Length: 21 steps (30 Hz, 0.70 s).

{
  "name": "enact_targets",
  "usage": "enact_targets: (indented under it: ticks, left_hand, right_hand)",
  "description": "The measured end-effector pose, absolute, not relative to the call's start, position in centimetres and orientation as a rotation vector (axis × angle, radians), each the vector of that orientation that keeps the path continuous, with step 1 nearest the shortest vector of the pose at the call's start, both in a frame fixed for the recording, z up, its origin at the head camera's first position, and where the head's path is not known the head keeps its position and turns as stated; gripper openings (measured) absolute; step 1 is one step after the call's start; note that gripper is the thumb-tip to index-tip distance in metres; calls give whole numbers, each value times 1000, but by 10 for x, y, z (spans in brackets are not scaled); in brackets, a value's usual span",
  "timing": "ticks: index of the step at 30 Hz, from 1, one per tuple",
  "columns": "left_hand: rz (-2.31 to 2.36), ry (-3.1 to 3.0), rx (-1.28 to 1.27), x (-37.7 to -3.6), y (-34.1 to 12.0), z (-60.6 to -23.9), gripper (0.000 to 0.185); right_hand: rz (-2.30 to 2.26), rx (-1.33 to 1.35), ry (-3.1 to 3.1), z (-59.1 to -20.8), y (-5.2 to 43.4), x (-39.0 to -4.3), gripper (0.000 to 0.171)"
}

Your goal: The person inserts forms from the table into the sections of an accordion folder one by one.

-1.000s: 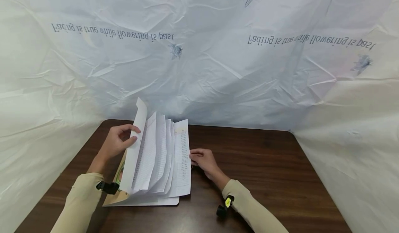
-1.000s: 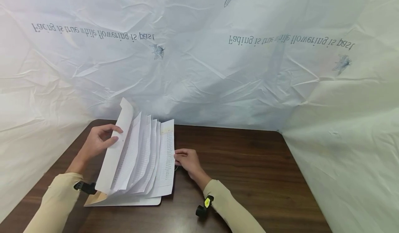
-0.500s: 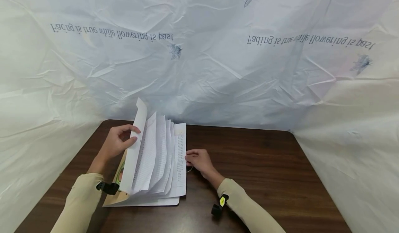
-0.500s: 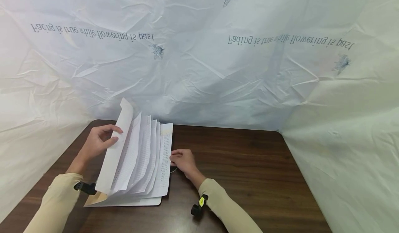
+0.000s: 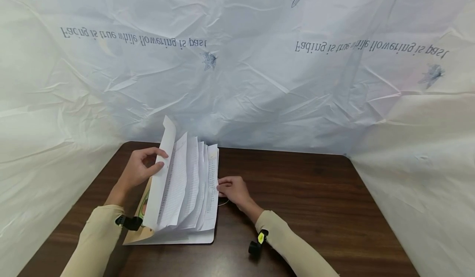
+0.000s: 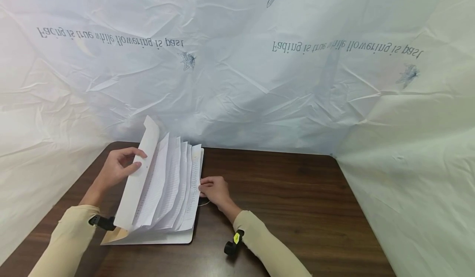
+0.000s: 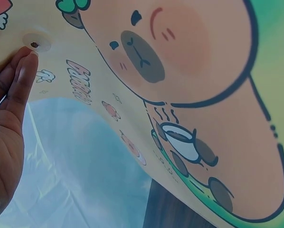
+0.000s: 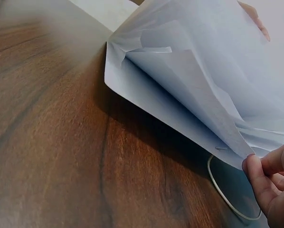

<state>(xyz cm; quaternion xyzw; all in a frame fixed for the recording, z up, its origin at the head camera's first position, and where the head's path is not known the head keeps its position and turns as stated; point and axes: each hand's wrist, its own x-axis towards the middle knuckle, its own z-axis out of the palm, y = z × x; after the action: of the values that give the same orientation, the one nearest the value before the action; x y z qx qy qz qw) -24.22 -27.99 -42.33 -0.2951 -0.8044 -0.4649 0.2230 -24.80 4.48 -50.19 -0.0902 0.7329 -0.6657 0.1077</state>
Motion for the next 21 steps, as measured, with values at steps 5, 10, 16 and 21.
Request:
enact_targets:
  ticks: [5,10,16,21]
  left_hand:
    - [-1287,-2223,-816,-243,-280,-424,23]
    - [-1285,-2223,-828,-244,-280,-424,23]
    - [-1287,-2217,-829,-243,-281,-424,23]
    - [-1302,-2216,-837,-242,-281,-424,22]
  right_hand:
    - [-1958,-274,2130,-502,41,-250,21]
    - [-1945,-260,2124,-502,35,-252,20]
    - [-1922,-241,2131,-503,30,-253,18]
    - [-1886,-229,2141,-504,27,-253,18]
